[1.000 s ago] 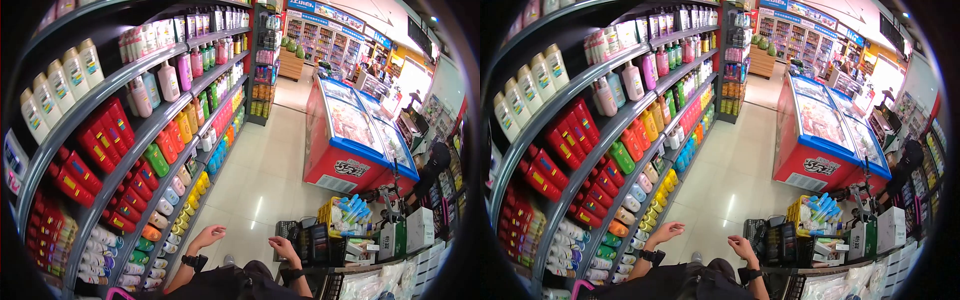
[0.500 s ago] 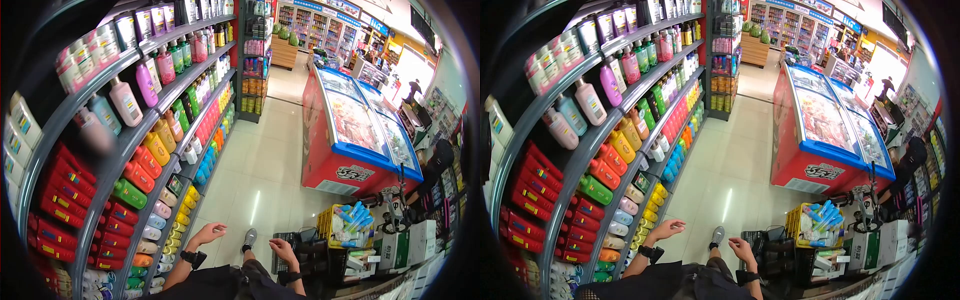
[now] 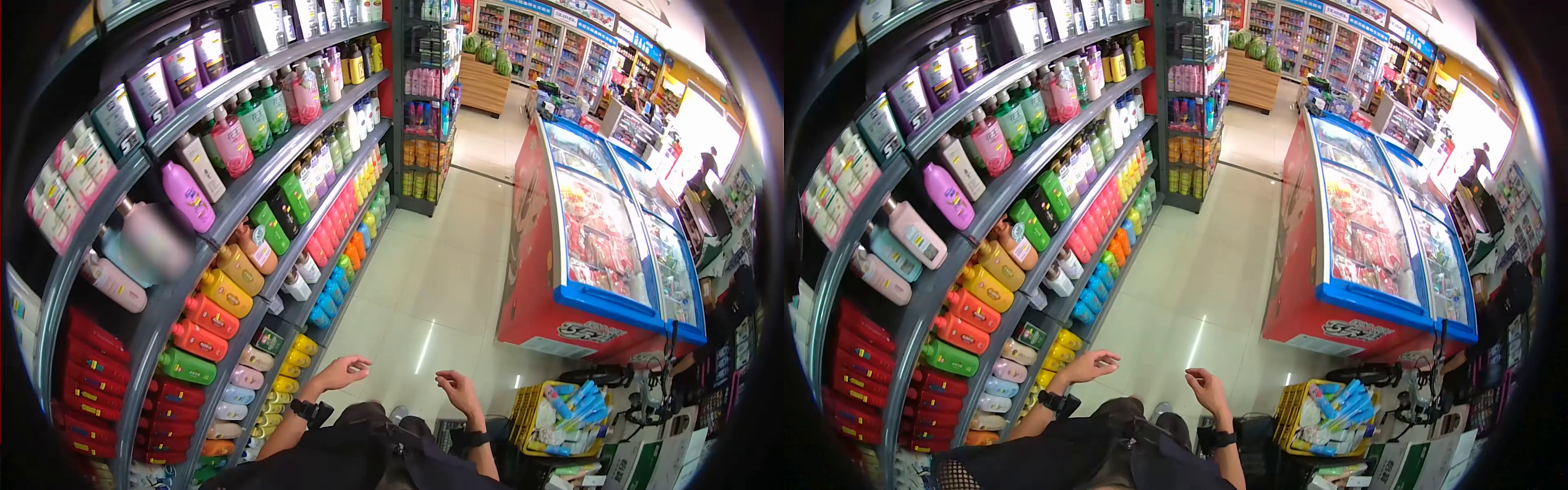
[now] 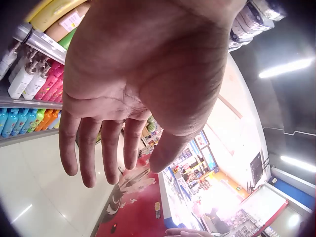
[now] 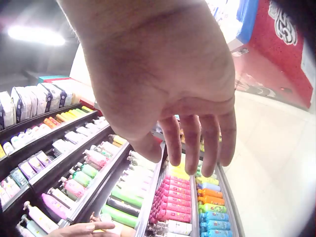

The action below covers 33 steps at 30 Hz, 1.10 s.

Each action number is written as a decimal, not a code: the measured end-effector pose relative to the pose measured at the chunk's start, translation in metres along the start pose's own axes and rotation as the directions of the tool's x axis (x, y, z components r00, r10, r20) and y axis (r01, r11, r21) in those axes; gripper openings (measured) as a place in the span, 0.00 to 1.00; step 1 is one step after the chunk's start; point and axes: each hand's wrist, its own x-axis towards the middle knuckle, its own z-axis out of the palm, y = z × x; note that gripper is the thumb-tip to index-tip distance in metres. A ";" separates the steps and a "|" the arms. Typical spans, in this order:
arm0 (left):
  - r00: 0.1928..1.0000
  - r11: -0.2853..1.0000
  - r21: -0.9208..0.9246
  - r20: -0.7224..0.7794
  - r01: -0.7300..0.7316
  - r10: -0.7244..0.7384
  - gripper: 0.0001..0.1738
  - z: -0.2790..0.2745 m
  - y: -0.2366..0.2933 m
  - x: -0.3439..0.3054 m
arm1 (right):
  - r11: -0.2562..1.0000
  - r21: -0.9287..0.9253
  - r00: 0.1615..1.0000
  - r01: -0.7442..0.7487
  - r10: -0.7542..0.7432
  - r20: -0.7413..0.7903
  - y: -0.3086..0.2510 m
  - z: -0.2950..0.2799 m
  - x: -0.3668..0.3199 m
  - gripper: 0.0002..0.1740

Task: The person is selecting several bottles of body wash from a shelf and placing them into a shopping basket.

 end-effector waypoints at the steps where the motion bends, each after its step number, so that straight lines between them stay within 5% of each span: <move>1: 1.000 1.000 0.005 0.013 0.006 -0.006 0.20 -0.002 0.000 0.013 | 0.999 0.035 1.000 0.001 -0.001 0.001 0.001 -0.005 0.014 0.16; 8: 0.999 0.999 -0.008 0.034 -0.034 0.034 0.20 -0.041 0.020 0.144 | 0.999 0.053 1.000 0.003 -0.003 -0.010 -0.008 -0.052 0.136 0.16; 19: 0.993 0.993 -0.020 -0.030 -0.113 0.112 0.18 -0.155 0.131 0.369 | 0.999 -0.024 1.000 0.022 -0.022 -0.009 -0.137 -0.137 0.323 0.17; 33: 0.957 0.990 -0.086 -0.280 -0.108 0.080 0.18 -0.229 0.172 0.505 | 0.989 0.049 0.951 0.137 -0.145 0.273 -0.189 -0.208 0.566 0.16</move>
